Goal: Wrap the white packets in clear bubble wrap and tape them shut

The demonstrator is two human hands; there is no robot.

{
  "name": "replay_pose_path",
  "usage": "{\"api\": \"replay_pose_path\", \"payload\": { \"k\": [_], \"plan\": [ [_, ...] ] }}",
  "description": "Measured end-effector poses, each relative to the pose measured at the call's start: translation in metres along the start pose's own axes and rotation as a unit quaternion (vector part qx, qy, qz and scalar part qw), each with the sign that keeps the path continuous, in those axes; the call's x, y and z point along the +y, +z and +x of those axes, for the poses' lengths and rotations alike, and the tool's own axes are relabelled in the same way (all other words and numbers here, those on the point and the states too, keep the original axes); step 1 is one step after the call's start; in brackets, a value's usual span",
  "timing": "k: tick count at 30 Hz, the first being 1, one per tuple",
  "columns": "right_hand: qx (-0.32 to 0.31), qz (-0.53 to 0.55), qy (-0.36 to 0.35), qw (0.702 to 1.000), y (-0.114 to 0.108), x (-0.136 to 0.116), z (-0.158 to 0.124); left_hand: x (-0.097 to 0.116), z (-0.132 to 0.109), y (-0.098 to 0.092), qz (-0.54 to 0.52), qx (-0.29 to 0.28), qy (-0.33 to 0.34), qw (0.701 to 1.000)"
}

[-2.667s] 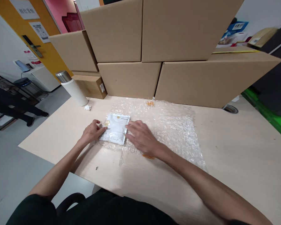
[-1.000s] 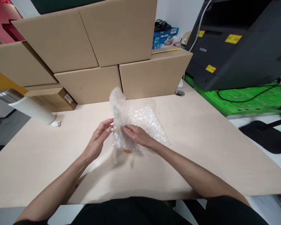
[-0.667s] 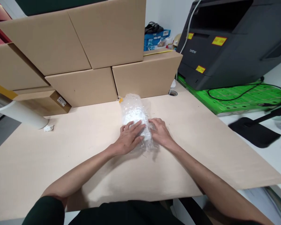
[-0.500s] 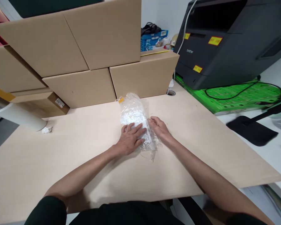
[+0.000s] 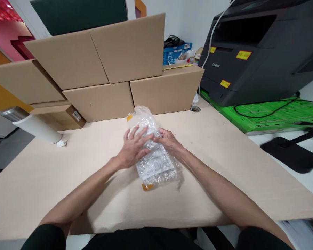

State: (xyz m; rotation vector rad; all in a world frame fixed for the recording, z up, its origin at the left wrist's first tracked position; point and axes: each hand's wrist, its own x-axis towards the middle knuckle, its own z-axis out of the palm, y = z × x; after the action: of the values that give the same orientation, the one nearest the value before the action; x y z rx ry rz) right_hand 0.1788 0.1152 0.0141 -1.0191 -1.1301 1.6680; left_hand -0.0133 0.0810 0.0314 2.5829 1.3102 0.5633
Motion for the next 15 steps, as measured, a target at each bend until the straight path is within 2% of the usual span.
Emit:
{"api": "replay_pose_path", "payload": {
  "k": [3, 5, 6, 7, 9, 11, 12, 13, 15],
  "plan": [
    [-0.115, -0.032, 0.012, 0.993, 0.009, -0.012, -0.018, -0.019, -0.005, -0.037, -0.025, 0.026, -0.028, 0.999],
    [-0.157, -0.048, 0.01, 0.986, 0.016, -0.019, -0.027, -0.03, -0.012, -0.052, -0.132, -0.008, -0.032, 0.991],
    [-0.16, -0.046, 0.007, 0.986, 0.02, -0.021, -0.03, -0.033, -0.017, -0.056, -0.215, -0.034, -0.037, 0.975],
    [-0.155, -0.037, 0.003, 0.987, 0.025, -0.022, -0.032, -0.036, -0.023, -0.057, -0.312, -0.057, -0.047, 0.947],
    [-0.13, -0.007, -0.001, 0.991, 0.035, -0.022, -0.033, -0.038, -0.035, -0.05, -0.505, -0.076, -0.089, 0.855],
    [-0.099, 0.019, -0.008, 0.995, 0.044, -0.018, -0.03, -0.037, -0.046, -0.037, -0.637, -0.046, -0.148, 0.755],
    [-0.081, 0.025, -0.014, 0.996, 0.048, -0.015, -0.026, -0.037, -0.052, -0.029, -0.677, -0.018, -0.174, 0.715],
    [-0.061, 0.023, -0.02, 0.998, 0.051, -0.011, -0.021, -0.036, -0.056, -0.022, -0.702, 0.011, -0.195, 0.685],
    [-0.017, -0.001, -0.031, 0.999, 0.056, 0.0, -0.009, -0.036, -0.062, -0.01, -0.722, 0.058, -0.219, 0.653]
  ]
}}
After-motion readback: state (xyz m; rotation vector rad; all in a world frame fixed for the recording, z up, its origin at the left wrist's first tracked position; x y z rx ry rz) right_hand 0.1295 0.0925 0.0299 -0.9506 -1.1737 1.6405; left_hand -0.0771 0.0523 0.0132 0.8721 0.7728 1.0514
